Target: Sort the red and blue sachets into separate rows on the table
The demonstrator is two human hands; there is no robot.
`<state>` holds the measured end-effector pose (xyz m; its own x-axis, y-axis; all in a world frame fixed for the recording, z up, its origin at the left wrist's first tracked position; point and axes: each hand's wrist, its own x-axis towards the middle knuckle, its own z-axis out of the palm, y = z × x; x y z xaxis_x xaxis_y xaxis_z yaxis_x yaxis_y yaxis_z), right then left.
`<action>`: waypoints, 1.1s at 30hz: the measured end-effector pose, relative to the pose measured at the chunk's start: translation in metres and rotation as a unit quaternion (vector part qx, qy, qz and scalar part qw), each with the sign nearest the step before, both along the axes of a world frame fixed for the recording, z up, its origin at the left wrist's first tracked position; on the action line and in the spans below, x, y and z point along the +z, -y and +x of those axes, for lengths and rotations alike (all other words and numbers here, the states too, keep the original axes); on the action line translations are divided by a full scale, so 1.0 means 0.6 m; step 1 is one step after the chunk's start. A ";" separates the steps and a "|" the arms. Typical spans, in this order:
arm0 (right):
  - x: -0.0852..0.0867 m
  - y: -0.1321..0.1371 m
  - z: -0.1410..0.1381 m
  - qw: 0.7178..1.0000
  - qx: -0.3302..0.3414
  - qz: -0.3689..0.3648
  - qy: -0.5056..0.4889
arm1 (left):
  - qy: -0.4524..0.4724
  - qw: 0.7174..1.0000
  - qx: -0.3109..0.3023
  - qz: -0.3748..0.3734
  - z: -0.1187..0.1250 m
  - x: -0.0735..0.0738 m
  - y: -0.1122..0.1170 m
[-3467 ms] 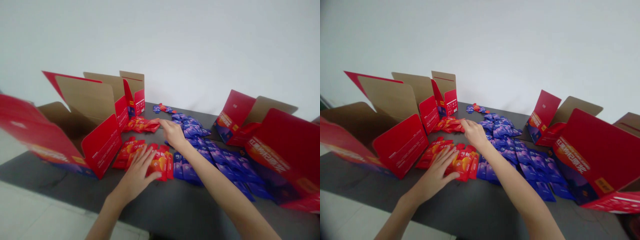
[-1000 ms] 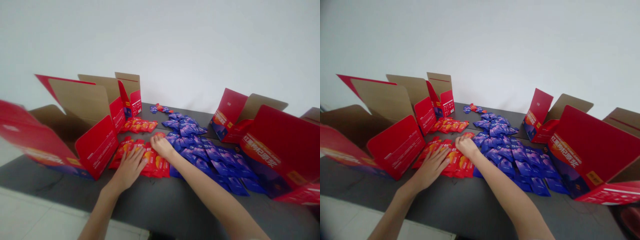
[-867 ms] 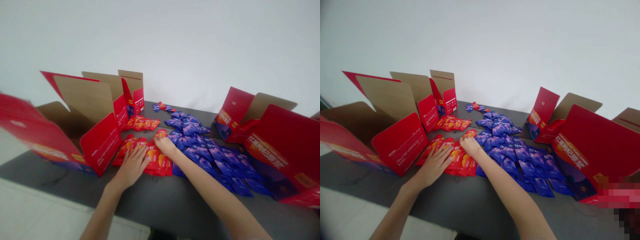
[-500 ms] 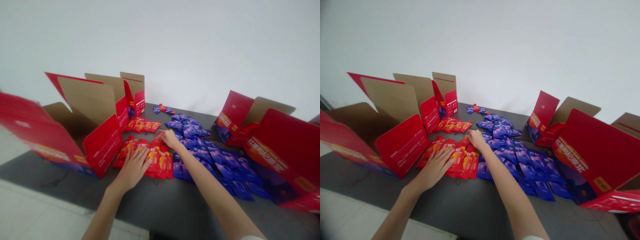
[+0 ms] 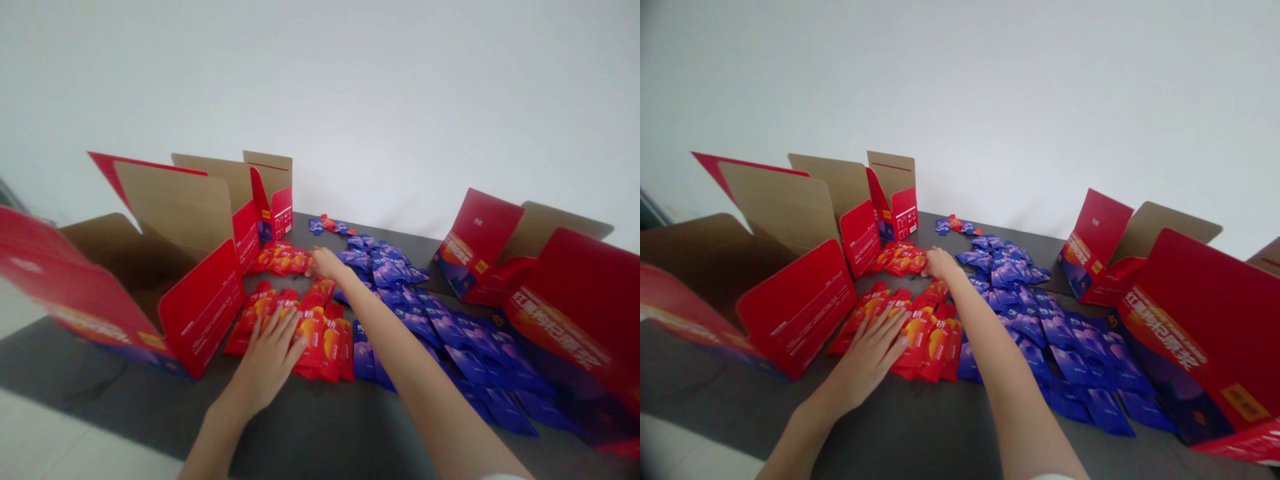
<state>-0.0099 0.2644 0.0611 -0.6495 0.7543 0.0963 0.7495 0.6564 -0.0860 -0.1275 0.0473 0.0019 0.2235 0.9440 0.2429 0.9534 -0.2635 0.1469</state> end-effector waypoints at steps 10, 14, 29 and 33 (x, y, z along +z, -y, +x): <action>-0.032 -0.020 -0.083 0.994 0.033 0.028 0.100 | 0.014 0.999 0.020 -0.028 0.004 0.012 0.007; -0.038 -0.009 -0.075 0.991 0.061 0.062 0.101 | 0.019 0.999 0.014 -0.036 0.004 0.013 0.008; -0.011 0.108 0.027 0.964 0.048 0.233 0.117 | 0.032 0.999 0.015 -0.018 0.006 0.011 0.009; -0.051 0.138 0.037 0.961 0.097 0.210 0.150 | 0.037 0.999 0.016 0.009 0.007 0.003 0.008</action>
